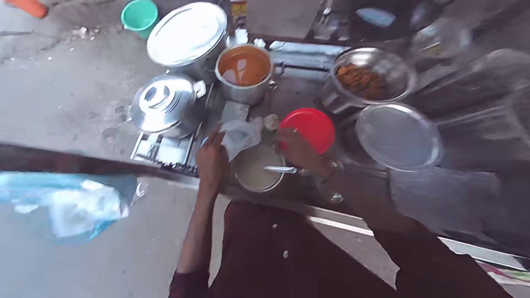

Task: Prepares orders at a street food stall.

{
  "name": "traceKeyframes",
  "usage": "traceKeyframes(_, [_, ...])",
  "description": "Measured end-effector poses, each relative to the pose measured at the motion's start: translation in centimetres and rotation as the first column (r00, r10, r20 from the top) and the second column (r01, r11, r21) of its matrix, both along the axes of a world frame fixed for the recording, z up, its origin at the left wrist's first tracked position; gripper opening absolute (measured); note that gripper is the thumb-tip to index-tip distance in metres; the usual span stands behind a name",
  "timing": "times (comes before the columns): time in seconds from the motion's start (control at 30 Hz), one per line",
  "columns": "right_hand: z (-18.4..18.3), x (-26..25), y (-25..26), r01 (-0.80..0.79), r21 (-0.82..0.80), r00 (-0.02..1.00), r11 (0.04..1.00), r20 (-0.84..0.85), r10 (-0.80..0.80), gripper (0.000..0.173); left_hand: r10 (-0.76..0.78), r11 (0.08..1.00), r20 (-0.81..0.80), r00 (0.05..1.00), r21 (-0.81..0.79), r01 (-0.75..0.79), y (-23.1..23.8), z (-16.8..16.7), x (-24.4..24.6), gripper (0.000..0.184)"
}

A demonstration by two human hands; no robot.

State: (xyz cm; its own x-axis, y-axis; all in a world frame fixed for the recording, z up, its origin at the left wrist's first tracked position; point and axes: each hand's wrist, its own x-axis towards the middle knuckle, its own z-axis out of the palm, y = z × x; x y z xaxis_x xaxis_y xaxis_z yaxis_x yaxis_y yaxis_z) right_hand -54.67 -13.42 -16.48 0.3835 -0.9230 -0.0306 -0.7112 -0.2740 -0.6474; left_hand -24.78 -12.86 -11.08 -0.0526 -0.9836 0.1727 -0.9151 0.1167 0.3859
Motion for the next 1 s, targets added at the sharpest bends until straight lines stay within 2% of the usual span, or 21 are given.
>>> traceKeyframes(0.03, [-3.2,-0.5,0.5,-0.039,0.057,0.977,0.998,-0.207,0.050,0.030,-0.007,0.999,0.000,1.000,0.036,0.007,-0.2,-0.2,0.1,0.039])
traceKeyframes(0.1, [-10.1,-1.9,2.5,-0.130,0.120,0.885,0.984,-0.433,0.170,0.038,-0.040,0.996,-0.014,0.999,0.074,0.041,-0.5,-0.8,-0.2,0.040])
traceKeyframes(0.17, [-14.2,-2.0,4.0,-0.134,0.221,0.816,0.966,-0.529,0.234,0.051,-0.064,0.996,-0.029,0.998,0.060,0.065,-0.7,-1.5,-0.5,0.041])
traceKeyframes(0.2, [-15.6,-1.8,4.4,-0.149,0.246,0.783,0.958,-0.562,0.266,0.049,-0.062,0.996,-0.041,0.997,0.058,0.065,-0.8,-1.8,-0.5,0.042])
traceKeyframes(0.27, [-17.2,-1.1,4.7,-0.182,0.242,0.763,0.953,-0.576,0.292,0.033,-0.045,0.996,-0.069,0.997,0.072,0.050,-0.6,-1.9,0.0,0.043])
traceKeyframes(0.33, [-17.0,-0.8,4.3,-0.149,0.210,0.816,0.966,-0.526,0.240,0.022,-0.014,0.996,-0.079,0.997,0.082,0.020,-0.6,-1.8,0.5,0.043])
traceKeyframes(0.43, [-15.1,-0.3,2.6,0.009,0.310,0.872,0.951,-0.468,0.144,0.026,0.026,0.998,-0.054,0.998,0.066,-0.023,-0.7,-2.1,1.4,0.042])
traceKeyframes(0.47, [-14.2,-0.1,2.2,0.014,0.333,0.876,0.943,-0.459,0.149,0.026,0.029,0.998,-0.047,0.998,0.065,-0.026,-0.7,-2.2,1.7,0.042])
traceKeyframes(0.5, [-13.8,0.0,2.0,-0.037,0.305,0.875,0.952,-0.449,0.179,0.023,0.032,0.998,-0.046,0.998,0.060,-0.029,-0.7,-2.3,1.9,0.042])
traceKeyframes(0.6, [-14.4,0.5,1.9,-0.297,0.078,0.804,0.952,-0.517,0.294,0.012,0.044,0.997,-0.048,0.998,0.073,-0.041,-1.0,-2.2,2.3,0.040])
traceKeyframes(0.7, [-14.1,0.8,1.6,-0.326,0.113,0.773,0.939,-0.540,0.333,0.024,0.079,0.994,-0.064,0.995,0.077,-0.074,-0.8,-2.2,2.7,0.040])
traceKeyframes(0.83, [-14.3,0.4,2.6,-0.338,0.026,0.781,0.941,-0.551,0.296,0.035,0.100,0.993,-0.074,0.992,0.067,-0.096,-0.8,-2.9,3.9,0.040])
traceKeyframes(0.87, [-14.5,0.5,3.3,-0.310,0.049,0.793,0.950,-0.537,0.286,0.035,0.096,0.994,-0.073,0.993,0.066,-0.091,-0.8,-3.1,4.2,0.042])
traceKeyframes(0.93, [-14.0,1.1,4.2,-0.174,0.204,0.838,0.963,-0.482,0.254,0.037,0.099,0.991,-0.060,0.993,0.102,-0.093,-0.9,-2.7,4.5,0.042])
traceKeyframes(1.0, [-14.2,1.7,3.7,-0.055,0.372,0.867,0.927,-0.442,0.229,0.036,0.123,0.982,-0.020,0.992,0.148,-0.118,-1.3,-2.7,4.5,0.043])
